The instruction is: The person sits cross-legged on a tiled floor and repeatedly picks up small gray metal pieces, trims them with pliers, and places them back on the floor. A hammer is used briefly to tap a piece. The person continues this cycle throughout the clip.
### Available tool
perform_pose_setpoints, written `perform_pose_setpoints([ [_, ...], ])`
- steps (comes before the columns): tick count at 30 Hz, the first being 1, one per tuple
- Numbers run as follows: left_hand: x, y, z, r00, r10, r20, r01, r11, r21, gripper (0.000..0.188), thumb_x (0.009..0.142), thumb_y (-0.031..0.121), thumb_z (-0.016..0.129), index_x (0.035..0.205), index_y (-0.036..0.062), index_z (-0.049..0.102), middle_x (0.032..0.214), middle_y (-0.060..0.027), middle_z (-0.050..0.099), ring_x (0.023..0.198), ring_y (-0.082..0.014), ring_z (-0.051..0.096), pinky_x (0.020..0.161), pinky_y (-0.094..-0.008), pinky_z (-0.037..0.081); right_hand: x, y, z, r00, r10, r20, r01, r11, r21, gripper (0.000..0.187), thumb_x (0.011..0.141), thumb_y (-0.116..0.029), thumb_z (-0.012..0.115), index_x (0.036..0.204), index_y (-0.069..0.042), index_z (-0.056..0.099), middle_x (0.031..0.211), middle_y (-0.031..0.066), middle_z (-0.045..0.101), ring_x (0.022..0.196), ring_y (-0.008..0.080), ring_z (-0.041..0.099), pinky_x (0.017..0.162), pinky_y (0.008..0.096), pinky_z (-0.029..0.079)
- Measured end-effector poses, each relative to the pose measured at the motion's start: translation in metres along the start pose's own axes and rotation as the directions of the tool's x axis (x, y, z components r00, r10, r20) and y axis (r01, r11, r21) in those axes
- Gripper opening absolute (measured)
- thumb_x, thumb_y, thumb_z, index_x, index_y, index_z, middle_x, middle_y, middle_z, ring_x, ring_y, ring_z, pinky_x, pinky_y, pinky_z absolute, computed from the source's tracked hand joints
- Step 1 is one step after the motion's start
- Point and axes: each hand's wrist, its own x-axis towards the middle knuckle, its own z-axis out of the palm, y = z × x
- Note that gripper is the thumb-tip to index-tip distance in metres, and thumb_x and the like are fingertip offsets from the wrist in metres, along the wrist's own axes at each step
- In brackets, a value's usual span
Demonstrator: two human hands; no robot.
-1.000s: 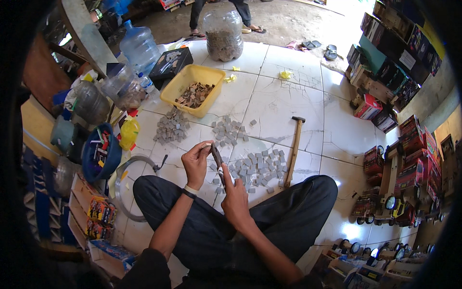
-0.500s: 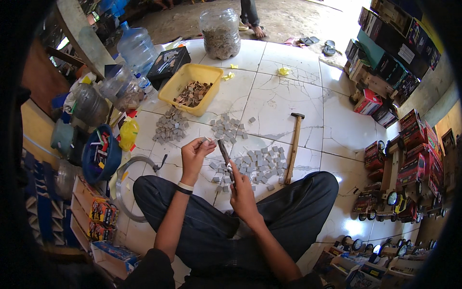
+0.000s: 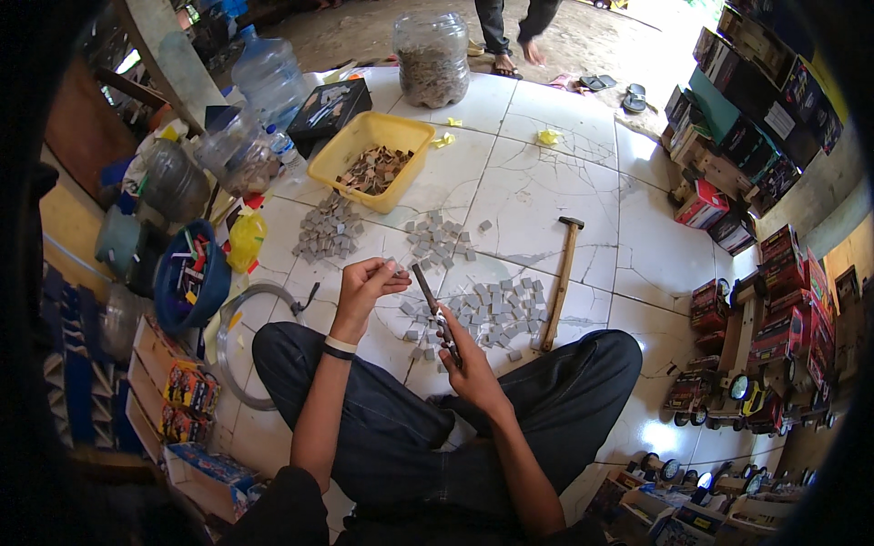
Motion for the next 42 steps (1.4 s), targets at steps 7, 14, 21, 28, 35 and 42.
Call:
perform_pose_setpoints([
  [7,0.002,-0.004,-0.001,1.0,0.01,0.005,-0.01,1.0,-0.006,0.028,0.102,0.019,0.065,0.096,-0.0076,0.069,0.093,-0.017,0.075,0.083,-0.021,0.076,0.08,-0.0303,0.064,0.002,-0.007,0.003,0.997,-0.073,-0.031,0.072,0.996,-0.043,0.073,0.098,0.007,0.059,0.163,-0.01,0.03,0.119,0.0071,0.057,0.099,0.0148,0.051,0.092,0.0262,0.044],
  [14,-0.001,-0.003,0.008,0.999,-0.036,-0.012,0.034,0.993,-0.117,0.028,0.103,0.019,0.066,0.113,-0.0074,0.067,0.108,-0.0166,0.074,0.097,-0.0229,0.075,0.089,-0.0339,0.062,0.001,-0.016,0.007,0.999,0.013,-0.051,-0.015,0.999,-0.052,0.073,0.095,0.009,0.058,0.161,-0.01,0.035,0.145,0.0254,0.055,0.137,0.0326,0.054,0.112,0.0376,0.041],
  [21,-0.001,-0.011,0.013,0.989,-0.125,0.084,0.147,0.924,-0.353,0.038,0.1,0.018,0.071,0.129,-0.0049,0.062,0.115,-0.0135,0.073,0.108,-0.0233,0.072,0.098,-0.0365,0.058,-0.007,-0.03,0.009,0.963,0.257,0.083,-0.27,0.93,0.25,0.071,0.1,-0.002,0.06,0.163,-0.019,0.032,0.12,0.0129,0.061,0.1,0.0217,0.058,0.089,0.0361,0.051],
  [28,-0.002,-0.009,0.005,0.976,-0.189,0.106,0.216,0.884,-0.415,0.033,0.099,0.021,0.072,0.124,-0.0003,0.066,0.112,-0.01,0.074,0.103,-0.0193,0.072,0.094,-0.0335,0.058,-0.008,-0.03,0.007,0.877,0.161,0.454,-0.479,0.382,0.79,0.081,0.105,-0.008,0.058,0.167,-0.033,0.012,0.118,0.0061,0.057,0.1,0.0171,0.054,0.079,0.0366,0.052],
  [35,-0.002,-0.013,0.002,0.987,-0.15,0.057,0.158,0.85,-0.503,0.027,0.101,0.02,0.069,0.122,0.0018,0.066,0.111,-0.0097,0.073,0.103,-0.0189,0.071,0.097,-0.0343,0.057,-0.004,-0.039,0.001,0.897,0.262,0.355,-0.44,0.585,0.681,0.081,0.106,-0.009,0.058,0.168,-0.028,0.009,0.13,0.0114,0.06,0.113,0.0223,0.061,0.086,0.04,0.054],
  [42,0.001,-0.018,0.0,0.999,0.035,-0.017,-0.039,0.961,-0.272,0.021,0.101,0.014,0.069,0.117,-0.0002,0.067,0.11,-0.0105,0.071,0.103,-0.0189,0.07,0.1,-0.0361,0.057,-0.002,-0.039,-0.004,0.868,0.435,0.242,-0.489,0.656,0.574,0.082,0.107,-0.011,0.054,0.168,-0.026,0.001,0.147,0.0165,0.058,0.132,0.0333,0.059,0.095,0.0482,0.055],
])
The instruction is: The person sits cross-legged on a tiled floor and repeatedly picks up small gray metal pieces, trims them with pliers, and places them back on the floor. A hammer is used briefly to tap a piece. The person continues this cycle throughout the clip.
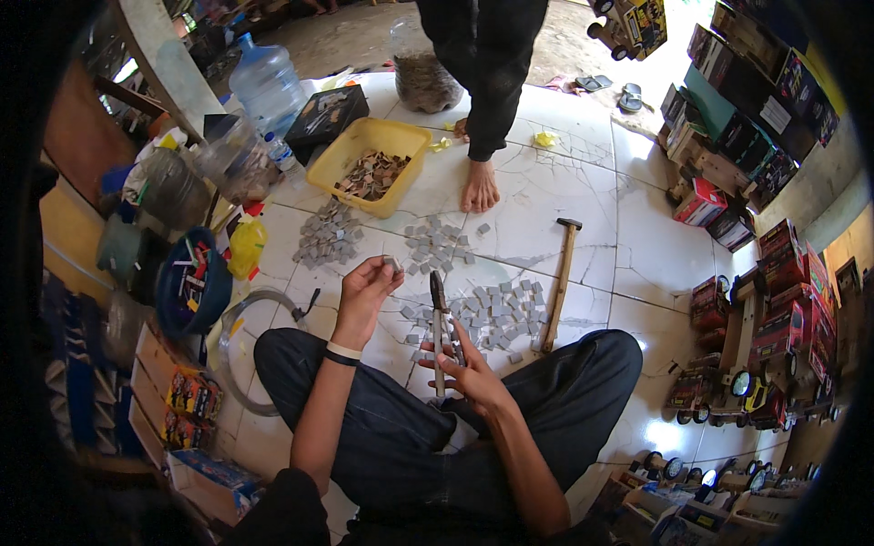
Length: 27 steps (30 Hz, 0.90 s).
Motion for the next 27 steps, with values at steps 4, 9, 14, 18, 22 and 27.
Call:
perform_pose_setpoints([
  [4,-0.002,-0.004,0.011,0.997,0.065,0.031,-0.068,0.992,0.102,0.022,0.1,0.01,0.069,0.118,-0.0036,0.066,0.11,-0.0106,0.071,0.103,-0.0204,0.071,0.098,-0.0372,0.06,-0.004,-0.001,0.002,0.996,-0.053,0.067,0.051,0.998,0.036,0.083,0.107,-0.011,0.056,0.169,-0.024,0.002,0.142,0.0146,0.059,0.125,0.0283,0.063,0.091,0.041,0.054],
  [9,-0.006,-0.005,0.019,0.997,0.073,0.037,-0.079,0.981,0.177,0.022,0.1,0.006,0.068,0.117,-0.0075,0.065,0.109,-0.0122,0.07,0.101,-0.023,0.072,0.094,-0.0384,0.063,-0.004,-0.002,0.005,0.997,-0.053,0.056,0.051,0.998,0.029,0.081,0.107,-0.01,0.055,0.169,-0.025,0.003,0.139,0.0142,0.061,0.122,0.0269,0.063,0.09,0.0404,0.055],
  [14,-0.006,-0.007,0.023,0.994,0.102,0.028,-0.106,0.969,0.223,0.019,0.099,0.002,0.068,0.113,-0.0096,0.066,0.105,-0.0117,0.069,0.097,-0.0202,0.072,0.093,-0.0365,0.064,-0.004,-0.002,0.004,0.996,-0.057,0.075,0.057,0.998,0.004,0.084,0.106,-0.013,0.057,0.168,-0.027,0.003,0.141,0.0152,0.06,0.124,0.03,0.063,0.093,0.0463,0.056],
  [18,-0.006,-0.008,0.023,0.993,0.109,0.035,-0.115,0.964,0.241,0.018,0.098,0.001,0.068,0.112,-0.0099,0.067,0.103,-0.0113,0.069,0.095,-0.0179,0.071,0.092,-0.0357,0.064,-0.004,0.0,0.004,0.996,-0.068,0.065,0.065,0.997,0.044,0.082,0.106,-0.012,0.059,0.168,-0.025,0.007,0.137,0.014,0.061,0.119,0.0264,0.064,0.088,0.041,0.056],
  [22,-0.007,-0.008,0.023,0.993,0.113,0.027,-0.116,0.962,0.246,0.018,0.098,0.001,0.069,0.112,-0.0098,0.067,0.101,-0.011,0.07,0.094,-0.0172,0.07,0.092,-0.0348,0.064,-0.003,0.002,0.003,0.995,-0.077,0.067,0.074,0.996,0.039,0.083,0.105,-0.012,0.06,0.168,-0.024,0.008,0.137,0.0138,0.062,0.119,0.0266,0.064,0.087,0.0409,0.057],
  [27,-0.006,-0.009,0.022,0.993,0.114,0.019,-0.115,0.96,0.253,0.018,0.098,0.002,0.07,0.11,-0.0099,0.068,0.102,-0.0116,0.07,0.094,-0.0174,0.071,0.091,-0.0347,0.064,-0.001,0.004,0.002,0.995,-0.077,0.058,0.076,0.997,0.014,0.082,0.105,-0.012,0.06,0.168,-0.024,0.009,0.137,0.0136,0.062,0.119,0.0266,0.065,0.088,0.0417,0.057],
])
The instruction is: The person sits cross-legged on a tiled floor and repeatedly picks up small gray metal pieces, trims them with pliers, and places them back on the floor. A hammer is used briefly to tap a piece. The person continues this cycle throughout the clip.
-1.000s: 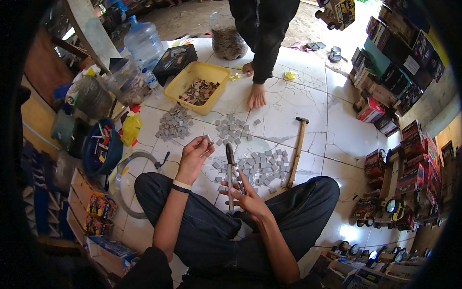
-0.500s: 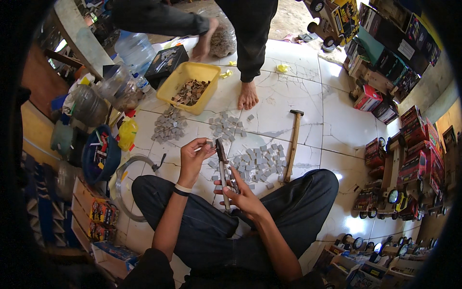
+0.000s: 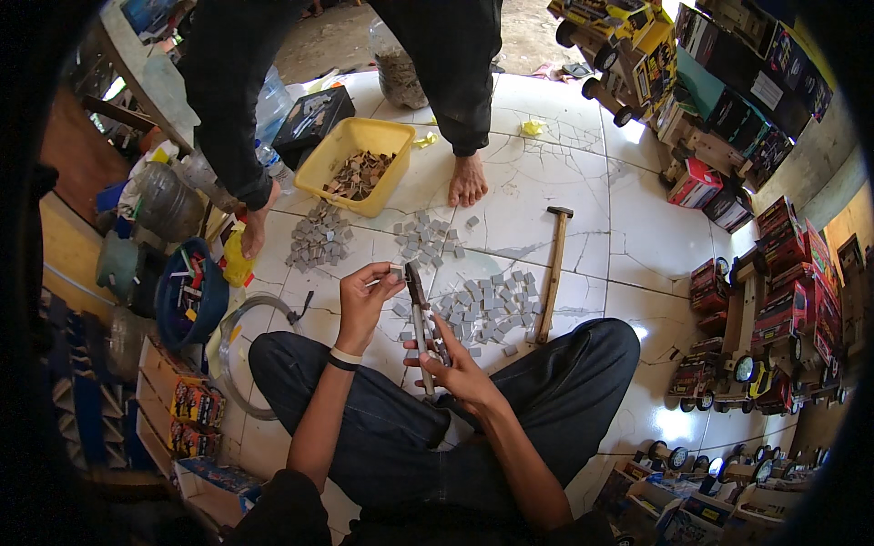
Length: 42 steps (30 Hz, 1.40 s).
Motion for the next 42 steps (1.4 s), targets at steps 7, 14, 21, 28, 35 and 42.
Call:
perform_pose_setpoints([
  [7,0.001,-0.003,-0.002,1.0,-0.002,-0.001,0.002,1.0,0.011,0.018,0.098,0.002,0.069,0.111,-0.0102,0.068,0.103,-0.0123,0.071,0.094,-0.0177,0.071,0.091,-0.0351,0.064,0.0,0.0,-0.001,1.0,0.007,0.004,-0.007,1.0,-0.003,0.082,0.105,-0.012,0.061,0.168,-0.025,0.01,0.138,0.0133,0.062,0.12,0.0264,0.064,0.089,0.0422,0.057],
  [14,0.001,-0.006,-0.004,1.0,0.012,0.003,-0.012,1.0,0.006,0.017,0.098,0.001,0.069,0.111,-0.0107,0.068,0.102,-0.0122,0.071,0.094,-0.0177,0.071,0.091,-0.0354,0.064,0.001,-0.001,-0.002,1.0,0.018,0.023,-0.017,0.999,-0.037,0.082,0.106,-0.008,0.056,0.168,-0.028,0.006,0.144,0.0137,0.058,0.122,0.0274,0.063,0.092,0.0447,0.057],
  [21,0.002,-0.009,-0.005,1.0,0.015,0.007,-0.016,1.0,0.023,0.024,0.097,0.002,0.07,0.116,-0.0133,0.067,0.103,-0.0142,0.072,0.094,-0.0191,0.072,0.088,-0.0342,0.065,0.007,0.016,-0.008,0.998,0.004,-0.061,-0.013,0.989,-0.145,0.062,0.102,-0.013,0.066,0.155,-0.012,0.034,0.115,0.0099,0.067,0.099,0.0176,0.065,0.084,0.0346,0.056],
  [28,0.003,-0.026,-0.006,0.996,-0.084,0.036,0.081,0.994,0.079,0.023,0.097,0.0,0.069,0.116,-0.0122,0.067,0.105,-0.015,0.072,0.096,-0.0214,0.073,0.088,-0.0359,0.065,0.04,0.069,-0.008,0.953,0.032,-0.301,-0.172,0.875,-0.453,0.023,0.096,-0.02,0.075,0.092,-0.003,0.062,0.075,0.0025,0.06,0.065,0.0118,0.054,0.058,0.034,0.044],
  [35,0.005,-0.033,0.001,0.999,-0.042,0.008,0.041,0.998,0.046,0.024,0.097,-0.001,0.068,0.118,-0.0132,0.066,0.107,-0.0165,0.073,0.098,-0.023,0.074,0.089,-0.0342,0.065,0.039,0.083,-0.021,0.779,-0.369,-0.507,-0.194,0.626,-0.755,0.026,0.091,-0.02,0.073,0.101,0.001,0.063,0.086,0.0214,0.07,0.08,0.0391,0.068,0.075,0.0476,0.052],
  [42,0.007,-0.036,-0.008,0.969,-0.237,0.072,0.232,0.97,0.074,0.026,0.101,0.011,0.068,0.118,-0.0084,0.065,0.107,-0.0159,0.073,0.099,-0.0236,0.075,0.089,-0.0331,0.063,0.038,0.06,-0.054,0.832,-0.036,-0.553,-0.117,0.964,-0.238,0.024,0.103,-0.023,0.061,0.12,-0.005,0.056,0.1,0.0088,0.07,0.089,0.0225,0.069,0.076,0.0399,0.055],
])
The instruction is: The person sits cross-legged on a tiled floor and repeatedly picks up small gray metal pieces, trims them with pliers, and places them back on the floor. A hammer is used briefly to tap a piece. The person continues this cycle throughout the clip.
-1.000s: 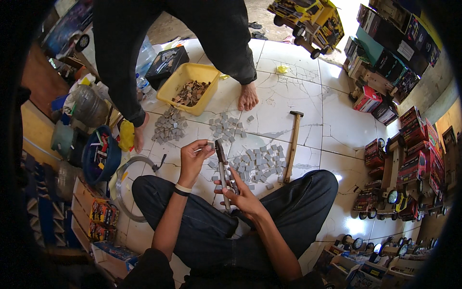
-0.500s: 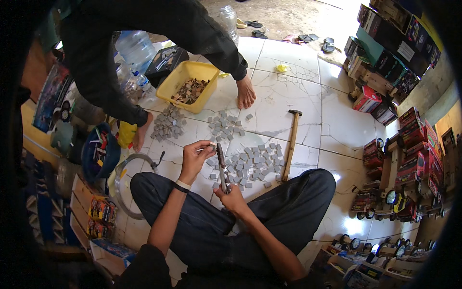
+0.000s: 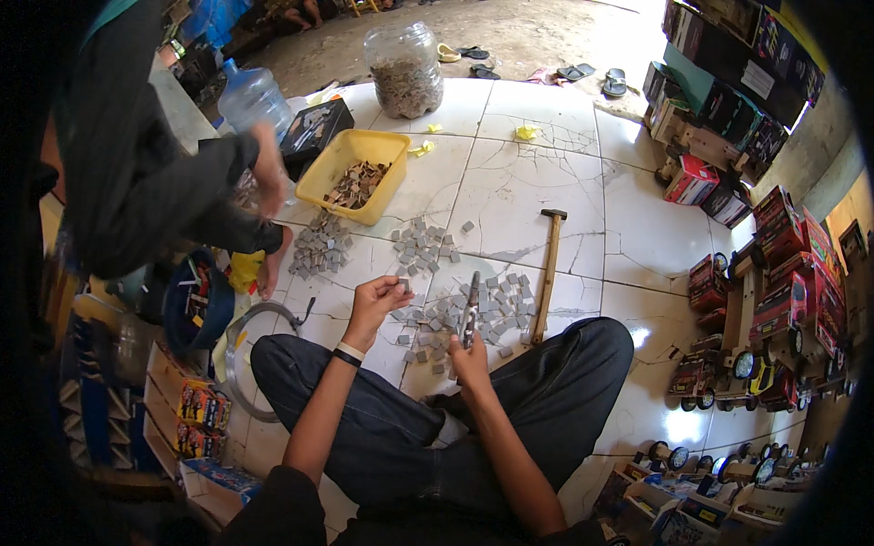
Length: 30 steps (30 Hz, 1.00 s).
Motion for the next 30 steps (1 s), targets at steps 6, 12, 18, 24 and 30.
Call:
perform_pose_setpoints([
  [6,0.05,-0.014,-0.002,0.983,-0.152,-0.106,0.143,0.986,-0.09,0.03,0.105,0.018,0.062,0.123,-0.0059,0.063,0.118,-0.0197,0.072,0.099,-0.0252,0.075,0.086,-0.0361,0.061,-0.017,-0.034,-0.015,0.997,0.068,0.028,-0.073,0.9,0.43,0.066,0.105,-0.018,0.054,0.161,-0.009,0.02,0.131,0.013,0.063,0.115,0.0253,0.065,0.078,0.0499,0.062],
  [12,0.051,-0.053,-0.033,0.987,0.124,-0.1,-0.004,0.649,0.761,0.035,0.088,0.003,0.067,0.123,0.0091,0.068,0.11,-0.018,0.073,0.1,-0.0367,0.071,0.084,-0.0396,0.058,-0.02,-0.044,-0.022,0.998,-0.033,-0.055,0.055,0.881,0.469,0.063,0.104,-0.014,0.051,0.162,-0.006,0.026,0.133,0.0142,0.063,0.117,0.0245,0.065,0.078,0.0501,0.062],
  [18,0.024,-0.086,-0.045,0.961,0.2,0.193,-0.242,0.261,0.935,0.035,0.063,0.0,0.089,0.087,0.0071,0.065,0.086,-0.0118,0.066,0.088,-0.0354,0.067,0.082,-0.0429,0.055,-0.016,-0.041,-0.024,1.0,0.015,-0.023,-0.002,0.871,0.492,0.063,0.104,-0.014,0.051,0.161,-0.005,0.026,0.131,0.012,0.064,0.116,0.0239,0.065,0.08,0.0475,0.061],
  [24,0.028,-0.045,-0.052,0.981,0.041,0.19,-0.194,0.302,0.933,0.04,0.064,0.003,0.092,0.093,0.0078,0.065,0.084,-0.0094,0.063,0.077,-0.0283,0.066,0.071,-0.041,0.056,-0.011,-0.03,-0.018,1.0,0.017,0.016,-0.021,0.935,0.354,0.063,0.103,-0.014,0.055,0.159,-0.003,0.028,0.128,0.0106,0.066,0.114,0.0227,0.066,0.082,0.0467,0.059],
  [30,0.01,0.017,-0.043,0.992,0.016,0.125,-0.113,0.553,0.825,0.031,0.074,0.002,0.087,0.098,0.007,0.068,0.092,-0.0072,0.067,0.082,-0.0168,0.068,0.073,-0.0298,0.056,-0.003,-0.011,-0.007,0.992,-0.065,0.107,0.043,0.979,0.197,0.034,0.1,-0.013,0.061,0.131,0.0,0.057,0.117,0.0095,0.068,0.106,0.0208,0.067,0.083,0.0444,0.058],
])
